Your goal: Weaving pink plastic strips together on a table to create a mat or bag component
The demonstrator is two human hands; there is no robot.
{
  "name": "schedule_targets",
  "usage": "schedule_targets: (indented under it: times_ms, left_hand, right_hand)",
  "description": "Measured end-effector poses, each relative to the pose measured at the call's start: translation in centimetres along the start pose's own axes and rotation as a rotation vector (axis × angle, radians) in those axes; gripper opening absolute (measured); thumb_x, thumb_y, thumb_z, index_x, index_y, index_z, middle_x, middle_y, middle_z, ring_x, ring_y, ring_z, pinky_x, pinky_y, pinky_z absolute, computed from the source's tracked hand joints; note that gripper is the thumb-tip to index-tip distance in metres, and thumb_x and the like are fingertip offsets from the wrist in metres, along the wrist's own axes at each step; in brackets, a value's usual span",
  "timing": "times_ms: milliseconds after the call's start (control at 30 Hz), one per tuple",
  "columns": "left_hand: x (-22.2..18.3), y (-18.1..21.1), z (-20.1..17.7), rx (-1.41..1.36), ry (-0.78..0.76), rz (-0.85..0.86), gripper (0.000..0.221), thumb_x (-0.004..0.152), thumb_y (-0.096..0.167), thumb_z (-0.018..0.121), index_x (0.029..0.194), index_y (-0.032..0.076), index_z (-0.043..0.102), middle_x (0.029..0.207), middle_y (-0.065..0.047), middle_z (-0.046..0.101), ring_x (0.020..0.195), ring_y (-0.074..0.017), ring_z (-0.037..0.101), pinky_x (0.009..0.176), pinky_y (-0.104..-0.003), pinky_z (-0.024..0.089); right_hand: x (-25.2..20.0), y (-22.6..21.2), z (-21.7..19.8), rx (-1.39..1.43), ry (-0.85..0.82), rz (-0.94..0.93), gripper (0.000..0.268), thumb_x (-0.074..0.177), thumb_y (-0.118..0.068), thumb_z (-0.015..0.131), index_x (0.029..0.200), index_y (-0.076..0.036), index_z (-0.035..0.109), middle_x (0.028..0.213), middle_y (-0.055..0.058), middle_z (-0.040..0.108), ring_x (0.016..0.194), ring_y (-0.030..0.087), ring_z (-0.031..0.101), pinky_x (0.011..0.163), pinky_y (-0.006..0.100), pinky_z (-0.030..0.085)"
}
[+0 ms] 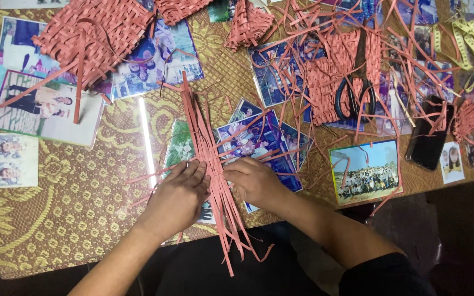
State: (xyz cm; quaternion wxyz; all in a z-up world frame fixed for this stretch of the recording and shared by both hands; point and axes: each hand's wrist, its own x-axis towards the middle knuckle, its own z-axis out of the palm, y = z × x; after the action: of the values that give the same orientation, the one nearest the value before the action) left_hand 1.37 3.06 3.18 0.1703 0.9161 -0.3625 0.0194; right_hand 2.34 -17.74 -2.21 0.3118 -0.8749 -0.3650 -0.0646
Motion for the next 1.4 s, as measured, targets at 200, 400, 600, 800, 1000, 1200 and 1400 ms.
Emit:
schedule_targets:
  times_ms: [200,400,600,800,1000,1200,1400]
  left_hand:
    - [-0.2,0.0,0.5,0.022,-0.008,0.021,0.023,0.07,0.018,0.052,0.086,0.008,0.065,0.101,-0.015,0.06,0.103,-0.0274,0.053,0.095,-0.04,0.031]
    - [-0.4,0.2,0.7,0.055,0.003,0.04,0.024,0.071,0.015,0.052,0.09,0.007,0.064,0.101,-0.016,0.06,0.103,-0.0278,0.053,0.095,-0.04,0.031]
    - [-0.6,0.2,1.6,0.084,0.039,0.057,0.025,0.071,0.013,0.05,0.091,0.006,0.063,0.101,-0.017,0.059,0.103,-0.0293,0.052,0.094,-0.041,0.032]
    - [-0.7,0.2,1.7,0.075,-0.032,0.071,0.031,0.07,0.01,0.051,0.099,0.004,0.058,0.108,-0.018,0.055,0.107,-0.0308,0.049,0.097,-0.043,0.03]
    - [-0.7,0.9,1.3,0.142,0.182,0.067,0.022,0.073,0.012,0.051,0.09,0.006,0.063,0.1,-0.017,0.06,0.101,-0.0292,0.054,0.091,-0.04,0.036]
    - [-1.5,1.5,2.1,0.164,0.219,0.089,0.018,0.075,0.012,0.051,0.088,0.008,0.063,0.094,-0.013,0.061,0.093,-0.0258,0.056,0.089,-0.04,0.037]
    - [-1.2,1.8,0.4,0.055,0.055,0.027,0.024,0.071,0.021,0.053,0.088,0.009,0.064,0.098,-0.012,0.061,0.097,-0.0248,0.055,0.091,-0.042,0.032]
  right_hand:
    - [1.4,-0.1,-0.9,0.2,0.062,0.069,0.011,0.079,-0.013,0.055,0.081,-0.007,0.065,0.087,0.005,0.06,0.08,0.024,0.057,0.069,0.031,0.047]
    - [1.6,-0.5,-1.2,0.155,0.05,0.066,0.009,0.078,-0.012,0.058,0.078,-0.007,0.066,0.081,0.005,0.059,0.075,0.024,0.058,0.066,0.03,0.047]
    - [1.2,-0.9,-0.7,0.126,0.11,0.078,0.011,0.08,-0.011,0.055,0.076,-0.006,0.065,0.077,0.005,0.057,0.074,0.024,0.056,0.067,0.031,0.046]
    - [1.2,-1.3,-0.6,0.115,0.121,0.1,0.008,0.076,-0.004,0.055,0.078,-0.004,0.063,0.077,0.007,0.055,0.075,0.023,0.051,0.065,0.032,0.045]
    - [0.8,-0.9,-0.5,0.123,0.154,0.109,0.011,0.079,-0.017,0.056,0.078,-0.01,0.064,0.079,0.004,0.057,0.077,0.024,0.055,0.069,0.032,0.046]
    - [0.9,-2.9,-3.0,0.158,0.078,0.06,0.011,0.078,-0.015,0.059,0.079,-0.006,0.065,0.084,0.009,0.06,0.079,0.029,0.057,0.07,0.037,0.046]
    - [1.1,-2.0,-3.3,0.137,-0.113,0.035,0.013,0.078,-0.013,0.057,0.081,-0.005,0.066,0.089,0.013,0.061,0.082,0.03,0.057,0.071,0.037,0.045]
